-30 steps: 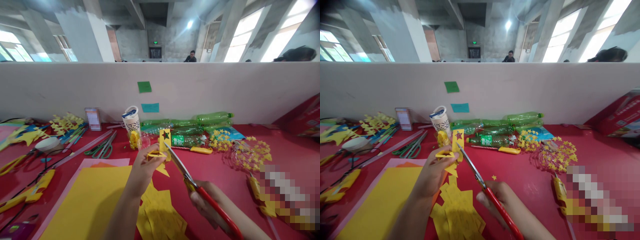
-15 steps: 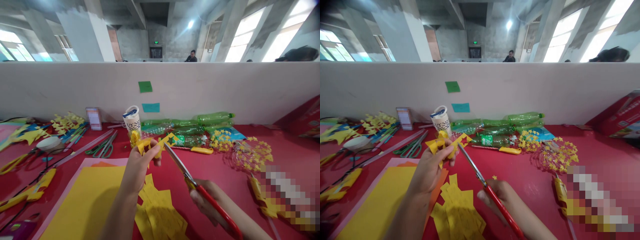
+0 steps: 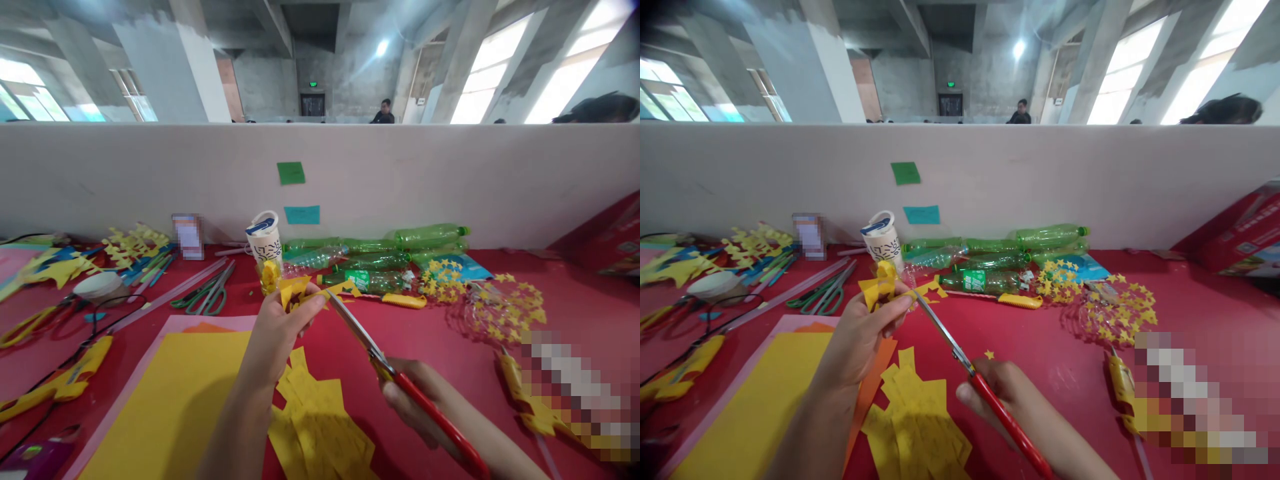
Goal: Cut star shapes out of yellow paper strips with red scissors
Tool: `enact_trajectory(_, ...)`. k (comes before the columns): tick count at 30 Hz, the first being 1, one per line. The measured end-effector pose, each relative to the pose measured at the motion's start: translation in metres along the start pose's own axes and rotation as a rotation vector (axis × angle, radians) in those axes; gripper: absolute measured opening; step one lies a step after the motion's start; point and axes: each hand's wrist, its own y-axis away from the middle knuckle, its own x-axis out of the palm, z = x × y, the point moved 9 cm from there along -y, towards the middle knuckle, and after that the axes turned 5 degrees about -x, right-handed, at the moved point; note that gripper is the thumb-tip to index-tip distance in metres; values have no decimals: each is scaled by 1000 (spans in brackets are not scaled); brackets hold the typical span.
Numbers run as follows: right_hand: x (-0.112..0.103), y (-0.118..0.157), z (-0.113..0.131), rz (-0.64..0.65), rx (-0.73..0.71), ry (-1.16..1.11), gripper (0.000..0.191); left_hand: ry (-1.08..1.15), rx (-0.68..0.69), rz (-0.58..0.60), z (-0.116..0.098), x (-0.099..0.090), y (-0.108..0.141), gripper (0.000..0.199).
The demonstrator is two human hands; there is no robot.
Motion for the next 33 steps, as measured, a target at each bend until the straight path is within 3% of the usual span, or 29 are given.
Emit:
enact_trajectory(5, -1, 2, -13, -108, 16, -194, 53, 207, 38, -31, 2, 0, -7, 30)
enact_trajectory(8, -3, 4, -24, -136, 3, -286, 49, 269, 59, -156, 6, -14, -14, 35)
enact_trajectory(10, -8, 3, -29, -194, 1, -324, 48, 234, 127, -283, 2, -28, -12, 29)
enact_trajectory(12, -14, 2, -28, -259, -7, -305, 49, 168, 206, -308, -9, -31, -6, 15)
enact_trajectory(14, -16, 1, -21, -286, -10, -254, 50, 72, 186, -114, -13, -11, -2, 22)
enact_trajectory(17, -12, 1, -13, -254, 24, -197, 51, -136, -10, 355, 2, 46, 13, 33)
enact_trajectory(18, -11, 2, -11, -251, 42, -188, 52, -173, -25, 396, 4, 55, 17, 35)
enact_trajectory(21, -9, 6, -8, -267, 74, -167, 56, -90, -11, 270, 4, 57, 16, 36)
enact_trajectory(24, -5, 6, -4, -234, 61, -143, 58, 50, 42, 42, 0, 38, 12, 32)
enact_trajectory(26, -1, 4, -2, -191, 49, -132, 57, 95, 80, -40, -4, 27, 12, 28)
enact_trajectory(33, 7, 1, 4, -7, -25, -42, 51, 152, 103, -60, -6, 16, 10, 23)
